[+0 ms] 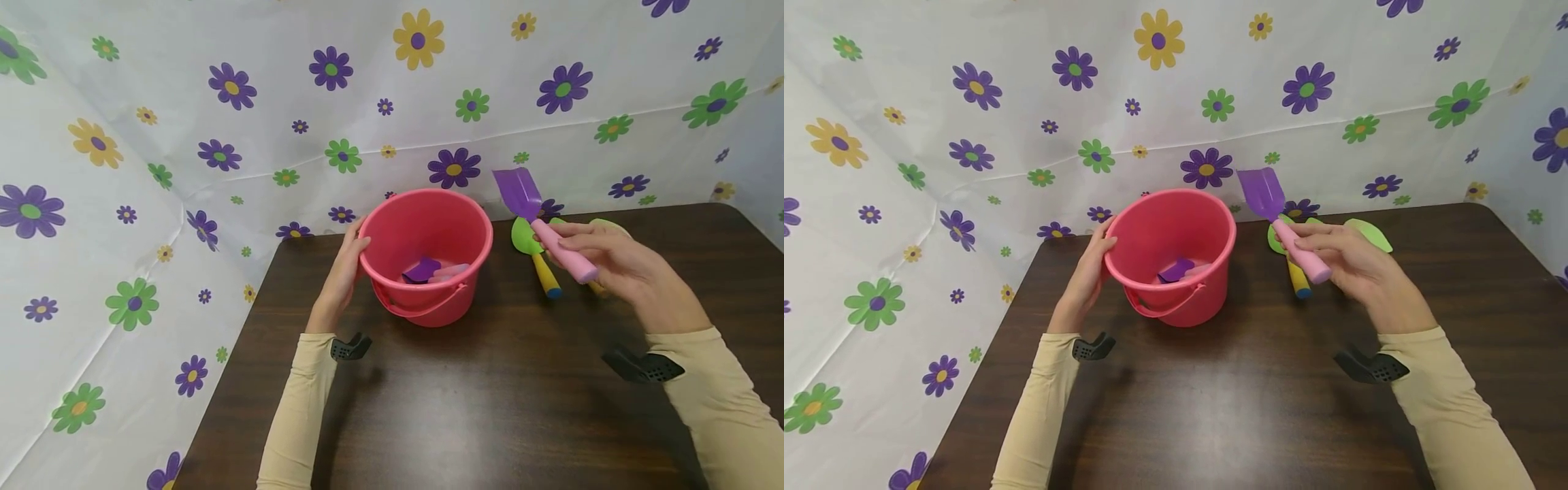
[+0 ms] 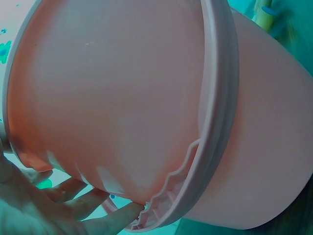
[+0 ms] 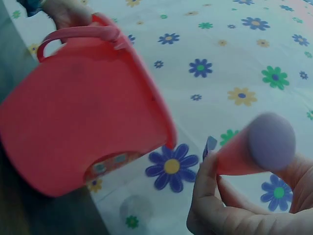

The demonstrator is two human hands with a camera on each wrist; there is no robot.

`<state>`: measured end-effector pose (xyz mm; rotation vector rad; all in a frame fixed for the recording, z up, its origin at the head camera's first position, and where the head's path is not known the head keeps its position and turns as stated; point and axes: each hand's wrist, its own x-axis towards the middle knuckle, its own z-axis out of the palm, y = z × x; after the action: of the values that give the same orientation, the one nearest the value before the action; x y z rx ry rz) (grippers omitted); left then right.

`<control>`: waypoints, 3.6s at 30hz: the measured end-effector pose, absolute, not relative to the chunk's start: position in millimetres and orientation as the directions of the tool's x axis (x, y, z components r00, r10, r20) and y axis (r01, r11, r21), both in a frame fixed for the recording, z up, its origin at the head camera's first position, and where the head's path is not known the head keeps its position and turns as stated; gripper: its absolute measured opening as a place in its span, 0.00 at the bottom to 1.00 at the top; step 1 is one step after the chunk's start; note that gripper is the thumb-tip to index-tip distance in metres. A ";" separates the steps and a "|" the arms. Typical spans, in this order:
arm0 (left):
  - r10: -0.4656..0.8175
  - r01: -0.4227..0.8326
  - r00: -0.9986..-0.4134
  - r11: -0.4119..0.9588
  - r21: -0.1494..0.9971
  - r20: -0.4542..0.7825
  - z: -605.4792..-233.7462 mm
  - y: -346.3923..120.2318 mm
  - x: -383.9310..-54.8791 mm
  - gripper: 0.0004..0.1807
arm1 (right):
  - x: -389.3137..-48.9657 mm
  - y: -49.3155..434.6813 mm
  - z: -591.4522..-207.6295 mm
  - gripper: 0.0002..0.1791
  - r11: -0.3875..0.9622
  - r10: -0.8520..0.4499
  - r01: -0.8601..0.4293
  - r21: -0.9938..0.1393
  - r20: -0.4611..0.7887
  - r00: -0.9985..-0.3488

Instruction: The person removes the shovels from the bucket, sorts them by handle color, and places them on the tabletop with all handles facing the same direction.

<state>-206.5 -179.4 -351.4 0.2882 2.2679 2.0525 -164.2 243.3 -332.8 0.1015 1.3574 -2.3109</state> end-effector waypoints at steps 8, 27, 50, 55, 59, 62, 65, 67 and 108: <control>0.174 0.086 -0.982 0.109 0.990 0.066 -350.1 -180.8 -207.6 0.33 | -175.7 251.2 -353.9 0.18 -0.311 -0.411 0.502 -0.807 -0.362 -0.837; 0.180 0.097 -0.981 0.112 0.989 0.076 -350.9 -181.8 -208.5 0.34 | -167.8 277.0 -388.7 0.12 0.051 -0.399 0.369 -0.928 -0.357 -0.845; 0.183 0.101 -0.980 0.114 0.988 0.079 -353.3 -179.9 -209.0 0.34 | -162.9 285.4 -418.0 0.10 0.133 -0.449 0.426 -0.895 -0.438 -0.779; 0.185 0.106 -0.979 0.114 0.988 0.084 -352.6 -179.7 -208.7 0.34 | -160.2 282.7 -426.4 0.09 0.131 -0.474 0.435 -0.891 -0.442 -0.762; 0.189 0.111 -0.978 0.114 0.987 0.088 -353.3 -180.4 -208.9 0.34 | -158.5 279.5 -431.6 0.09 0.132 -0.484 0.439 -0.889 -0.444 -0.754; 0.189 0.113 -0.978 0.113 0.987 0.091 -354.3 -180.6 -209.4 0.34 | -156.6 276.7 -433.8 0.10 0.143 -0.485 0.448 -0.882 -0.457 -0.745; 0.186 0.113 -0.978 0.112 0.987 0.091 -354.3 -181.1 -209.3 0.34 | -154.2 274.2 -435.7 0.11 0.151 -0.505 0.447 -0.881 -0.458 -0.732; 0.183 0.110 -0.979 0.113 0.988 0.088 -354.7 -180.9 -209.3 0.34 | -152.1 273.6 -436.9 0.11 0.151 -0.528 0.435 -0.887 -0.445 -0.723; 0.176 0.102 -0.981 0.118 0.988 0.081 -353.9 -180.2 -207.1 0.34 | -149.2 237.9 -438.1 0.24 0.315 -0.370 0.369 -0.875 -0.471 -0.801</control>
<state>-207.1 -180.2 -353.9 0.2876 2.3060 2.0297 -149.2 237.9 -438.1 -0.0011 1.9672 -1.5417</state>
